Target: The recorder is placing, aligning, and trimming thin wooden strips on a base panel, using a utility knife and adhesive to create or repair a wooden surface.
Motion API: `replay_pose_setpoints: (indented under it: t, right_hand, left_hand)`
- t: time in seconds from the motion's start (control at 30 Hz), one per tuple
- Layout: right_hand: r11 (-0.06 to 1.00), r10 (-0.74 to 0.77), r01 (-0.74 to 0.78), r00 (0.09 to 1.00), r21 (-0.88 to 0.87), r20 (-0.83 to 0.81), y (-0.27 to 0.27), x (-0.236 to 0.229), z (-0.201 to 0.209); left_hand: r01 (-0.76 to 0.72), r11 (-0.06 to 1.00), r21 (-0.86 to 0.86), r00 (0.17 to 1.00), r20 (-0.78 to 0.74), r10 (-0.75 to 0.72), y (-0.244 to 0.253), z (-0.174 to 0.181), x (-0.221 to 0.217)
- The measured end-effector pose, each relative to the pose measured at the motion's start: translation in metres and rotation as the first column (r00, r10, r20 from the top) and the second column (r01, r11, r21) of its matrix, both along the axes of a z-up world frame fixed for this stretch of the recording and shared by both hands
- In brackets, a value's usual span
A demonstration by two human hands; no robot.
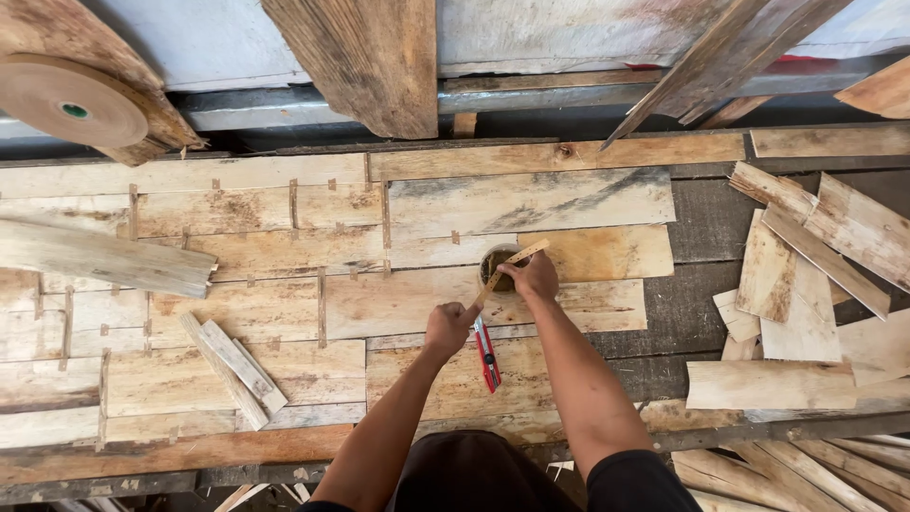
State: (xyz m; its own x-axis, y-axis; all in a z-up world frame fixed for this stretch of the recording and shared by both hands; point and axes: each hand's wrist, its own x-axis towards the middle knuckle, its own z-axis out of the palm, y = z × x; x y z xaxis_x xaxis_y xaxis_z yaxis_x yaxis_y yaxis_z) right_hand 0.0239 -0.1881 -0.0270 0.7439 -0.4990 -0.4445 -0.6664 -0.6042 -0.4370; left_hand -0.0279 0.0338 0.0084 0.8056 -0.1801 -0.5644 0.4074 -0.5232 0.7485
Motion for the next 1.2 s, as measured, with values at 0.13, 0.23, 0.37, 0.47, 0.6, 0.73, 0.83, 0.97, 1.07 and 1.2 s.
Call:
replay_pose_setpoints:
  t: [0.13,0.23,0.37,0.47,0.6,0.73,0.83,0.97,1.07,1.2]
  right_hand:
    - [1.000,-0.006,0.006,1.000,0.010,-0.013,-0.004,0.002,-0.011]
    - [0.995,0.007,0.000,0.997,-0.100,0.073,-0.006,0.005,-0.019]
    - [0.998,0.053,-0.053,0.999,-0.023,0.007,-0.002,0.006,0.000]
    - [0.997,0.081,-0.080,0.996,-0.013,0.049,-0.003,0.008,-0.004]
    - [0.992,0.121,-0.117,0.989,-0.045,0.082,-0.004,0.009,-0.010]
    - [0.994,0.111,-0.112,0.993,0.002,0.042,-0.008,0.008,-0.005]
    - [0.998,0.068,-0.068,0.996,-0.010,0.051,-0.011,0.002,0.001]
    - [0.997,0.036,-0.026,0.991,-0.079,0.128,-0.012,-0.003,0.005]
    - [0.994,0.023,0.010,0.951,-0.104,0.309,-0.011,-0.012,0.005]
    - [0.874,0.304,0.065,0.700,-0.481,0.646,0.006,-0.024,0.031]
  left_hand:
    - [-0.121,0.979,-0.164,0.992,-0.048,0.114,0.028,-0.007,-0.022]
    - [-0.153,0.973,-0.172,0.984,-0.114,0.134,0.051,0.000,-0.033]
    - [-0.231,0.950,-0.210,0.971,-0.113,0.211,0.073,-0.005,-0.046]
    - [-0.238,0.951,-0.198,0.970,-0.101,0.221,0.082,-0.003,-0.051]
    - [-0.261,0.948,-0.184,0.960,-0.152,0.235,0.088,0.012,-0.053]
    - [-0.275,0.947,-0.166,0.956,-0.152,0.251,0.098,0.006,-0.060]
    - [-0.317,0.931,-0.182,0.940,-0.186,0.284,0.110,0.002,-0.069]
    - [-0.339,0.933,-0.120,0.932,-0.181,0.315,0.118,0.009,-0.077]
    - [-0.330,0.936,-0.125,0.931,-0.204,0.301,0.116,0.012,-0.084]
    - [-0.322,0.931,-0.170,0.941,-0.169,0.294,0.113,-0.011,-0.091]
